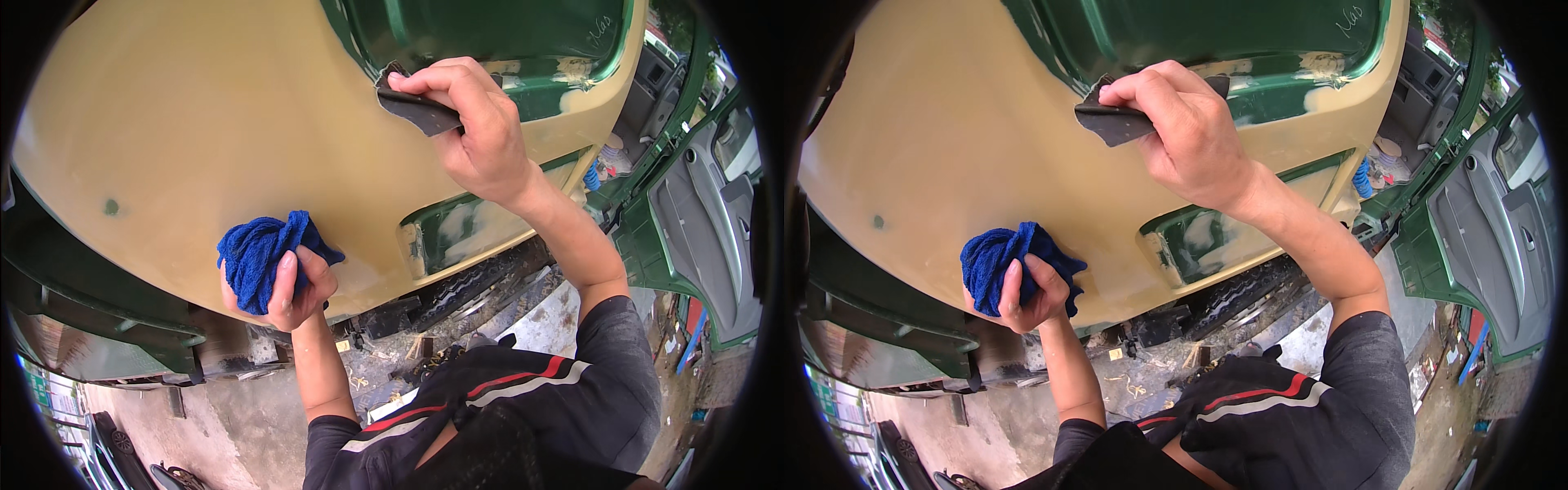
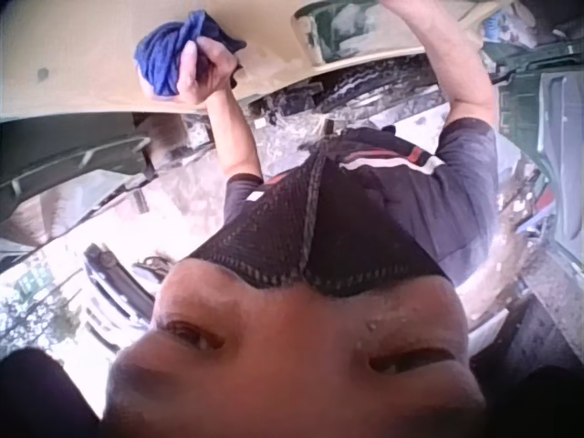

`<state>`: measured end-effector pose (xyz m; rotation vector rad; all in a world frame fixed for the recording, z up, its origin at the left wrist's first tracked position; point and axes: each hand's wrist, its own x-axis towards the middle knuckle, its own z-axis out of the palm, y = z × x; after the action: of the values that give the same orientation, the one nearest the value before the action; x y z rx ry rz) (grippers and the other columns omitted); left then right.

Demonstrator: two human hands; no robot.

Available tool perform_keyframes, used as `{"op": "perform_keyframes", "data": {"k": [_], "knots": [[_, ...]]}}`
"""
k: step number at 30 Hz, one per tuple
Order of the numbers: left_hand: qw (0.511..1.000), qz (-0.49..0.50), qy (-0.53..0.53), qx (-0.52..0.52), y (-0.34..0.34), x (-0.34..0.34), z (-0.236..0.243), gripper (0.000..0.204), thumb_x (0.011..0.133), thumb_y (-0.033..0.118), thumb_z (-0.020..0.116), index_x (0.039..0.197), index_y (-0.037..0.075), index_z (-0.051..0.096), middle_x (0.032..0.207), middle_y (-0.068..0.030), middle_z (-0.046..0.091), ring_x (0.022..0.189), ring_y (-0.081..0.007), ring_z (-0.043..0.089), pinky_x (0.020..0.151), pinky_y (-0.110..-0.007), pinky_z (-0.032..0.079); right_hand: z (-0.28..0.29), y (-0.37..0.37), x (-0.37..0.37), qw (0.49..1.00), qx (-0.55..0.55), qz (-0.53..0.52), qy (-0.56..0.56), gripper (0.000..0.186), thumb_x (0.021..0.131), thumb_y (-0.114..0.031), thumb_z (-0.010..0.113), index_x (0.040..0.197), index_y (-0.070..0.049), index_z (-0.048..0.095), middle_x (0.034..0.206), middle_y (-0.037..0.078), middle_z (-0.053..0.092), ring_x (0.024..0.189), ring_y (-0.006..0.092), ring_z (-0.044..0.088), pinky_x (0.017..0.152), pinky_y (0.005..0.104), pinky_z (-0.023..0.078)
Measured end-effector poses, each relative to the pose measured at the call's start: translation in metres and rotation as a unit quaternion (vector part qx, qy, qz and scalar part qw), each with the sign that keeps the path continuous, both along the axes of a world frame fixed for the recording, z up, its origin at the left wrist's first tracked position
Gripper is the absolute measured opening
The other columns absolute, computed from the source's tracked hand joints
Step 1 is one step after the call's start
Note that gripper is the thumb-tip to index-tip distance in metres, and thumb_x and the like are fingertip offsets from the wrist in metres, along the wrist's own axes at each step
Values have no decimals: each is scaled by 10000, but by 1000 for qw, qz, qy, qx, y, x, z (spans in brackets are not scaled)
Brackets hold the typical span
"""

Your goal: The person sands a beige car part with a sanding block and wipes it with a blue cloth. They repeatedly sand and wipe the surface, focusing on removing residue and smoothing the area.

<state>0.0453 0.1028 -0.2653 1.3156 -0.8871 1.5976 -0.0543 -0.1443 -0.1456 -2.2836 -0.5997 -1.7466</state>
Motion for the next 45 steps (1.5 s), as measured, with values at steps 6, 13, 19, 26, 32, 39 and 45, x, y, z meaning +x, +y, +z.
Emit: {"op": "perform_keyframes", "data": {"k": [6,13,19,26,32,39,45], "knots": [[1000,10,-2,0,5,2,-1,454,719,-79,704,1062,218,696,1245,-215,454,1019,-426,612,808,-561,540,-5,-6,1,999,-9,-31,-3,361,721,70,728,1063,-43,699,943,60,736,871,258,667,757,364,534],[998,-14,-67,-10,-4,5,9,296,760,-88,770,1009,44,679,1082,-221,580,904,-363,645,756,-438,546,3,-4,2,999,14,34,15,347,719,98,695,1044,-23,703,990,68,757,897,251,662,770,363,528],[996,-40,-85,-9,-3,2,10,287,755,-97,774,997,27,682,1055,-224,599,900,-364,653,759,-431,550,-6,-17,-20,998,-6,-18,61,337,714,126,653,1017,-17,692,985,62,763,915,260,655,800,355,528],[999,-7,-50,-14,-4,5,7,350,745,-86,758,1037,95,687,1143,-231,554,959,-384,633,804,-476,543,-5,-21,-20,998,-15,-31,61,272,734,92,691,967,-48,692,980,28,763,873,241,643,774,345,492],[1000,-20,-22,-6,3,0,1,393,737,-85,747,1045,151,691,1184,-224,515,1016,-409,611,822,-515,551,-6,-25,-23,995,-49,-46,75,300,711,93,671,972,-54,686,977,5,768,884,224,651,775,336,460],[997,-17,-68,-17,-3,-1,9,281,767,-85,782,1009,25,691,1094,-228,582,886,-350,652,740,-418,553,0,-29,-19,994,-75,-27,78,343,704,116,638,982,-79,687,966,-21,765,899,196,643,766,323,424],[997,7,-68,-20,-3,-1,10,277,756,-78,792,994,27,695,1098,-226,593,876,-344,650,747,-421,551,3,-29,-20,993,-71,-22,89,355,716,111,630,994,-101,690,968,-39,763,893,189,642,765,330,418]]}}
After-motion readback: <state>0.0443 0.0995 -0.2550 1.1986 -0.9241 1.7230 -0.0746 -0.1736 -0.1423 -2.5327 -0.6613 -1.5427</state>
